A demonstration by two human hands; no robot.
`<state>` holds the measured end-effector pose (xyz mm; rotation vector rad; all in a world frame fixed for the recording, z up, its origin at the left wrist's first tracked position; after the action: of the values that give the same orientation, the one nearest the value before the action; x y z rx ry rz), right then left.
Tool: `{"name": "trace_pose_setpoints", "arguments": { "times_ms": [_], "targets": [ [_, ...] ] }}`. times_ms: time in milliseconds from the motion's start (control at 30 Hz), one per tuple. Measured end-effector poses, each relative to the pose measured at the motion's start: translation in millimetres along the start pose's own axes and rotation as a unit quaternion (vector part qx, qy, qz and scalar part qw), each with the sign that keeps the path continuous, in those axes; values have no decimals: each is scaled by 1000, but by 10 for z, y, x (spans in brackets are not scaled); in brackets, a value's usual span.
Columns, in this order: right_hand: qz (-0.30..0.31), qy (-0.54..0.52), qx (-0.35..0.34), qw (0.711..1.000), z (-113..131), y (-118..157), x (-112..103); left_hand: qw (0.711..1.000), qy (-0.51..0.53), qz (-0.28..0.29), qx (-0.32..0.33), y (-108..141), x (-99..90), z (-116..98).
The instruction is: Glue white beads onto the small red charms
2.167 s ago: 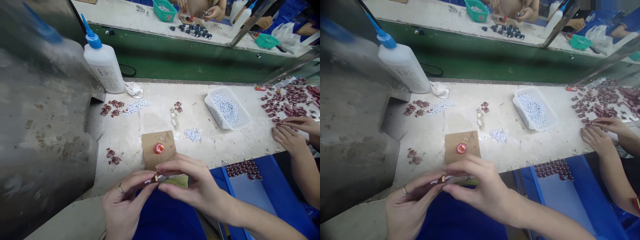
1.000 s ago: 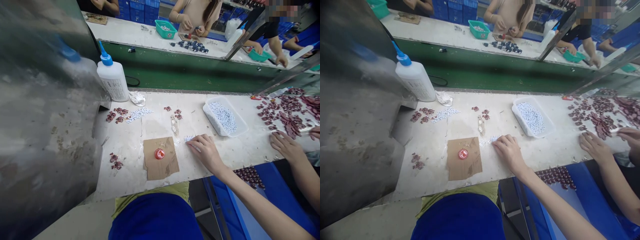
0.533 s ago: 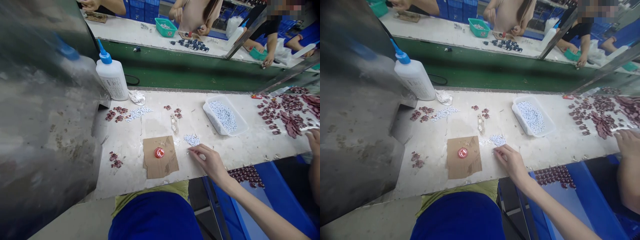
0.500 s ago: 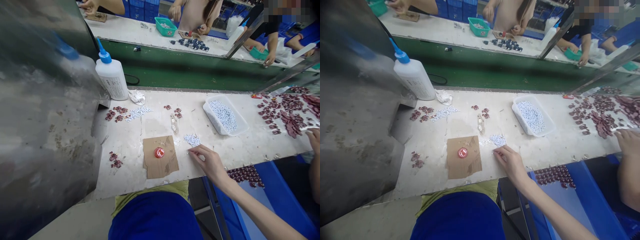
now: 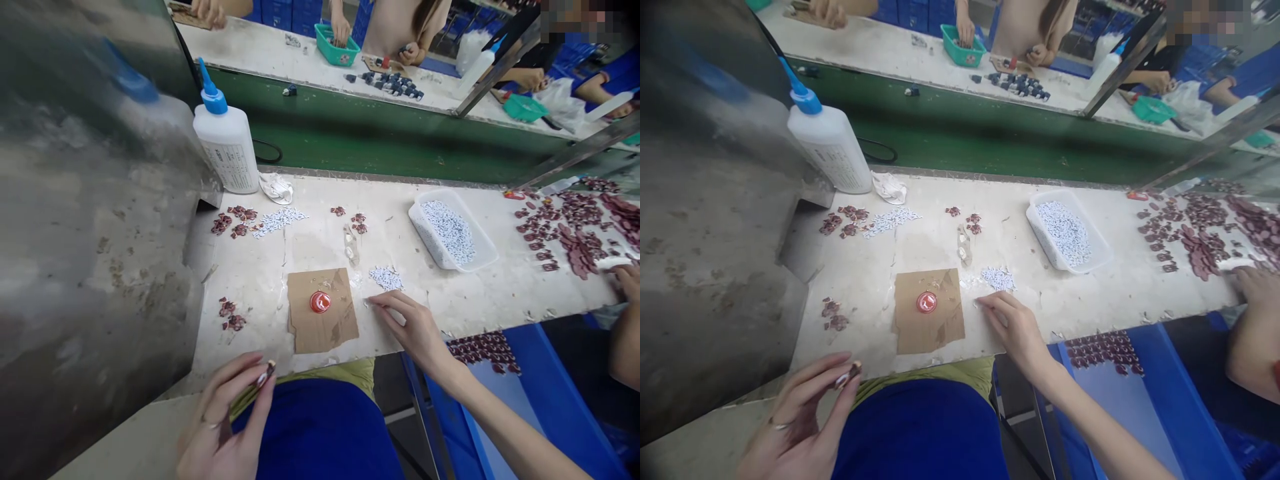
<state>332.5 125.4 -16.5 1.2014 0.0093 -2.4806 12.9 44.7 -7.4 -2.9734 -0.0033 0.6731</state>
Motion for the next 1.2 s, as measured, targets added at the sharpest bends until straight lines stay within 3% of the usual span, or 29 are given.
{"name": "trace_pose_setpoints", "arguments": {
  "times_ms": [167,333,467,800,1200],
  "targets": [
    [-27,-16,46,998,2,-27,75,999,-19,28,33,-223,171,-57],
    [-11,-19,55,998,-35,-120,117,998,27,28,-48,-289,186,5],
    [3,-14,28,1000,48,-165,71,989,115,28,-94,-311,204,2],
    [55,-103,-77,990,613,-439,20,988,99,62,-99,-331,220,-39],
    [67,-42,-103,992,624,-540,101,993,83,53,-59,-382,245,-78]
  ]
}}
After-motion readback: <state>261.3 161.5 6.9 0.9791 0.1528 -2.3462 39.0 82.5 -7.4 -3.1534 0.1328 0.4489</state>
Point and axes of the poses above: each hand's wrist, its own y-axis away from the middle knuckle, its own x-axis out of the palm, z = x × y, the point moved 4 cm from there along -y, towards the middle knuckle, and after that the axes turned 15 degrees about z, right-handed, at the moved point
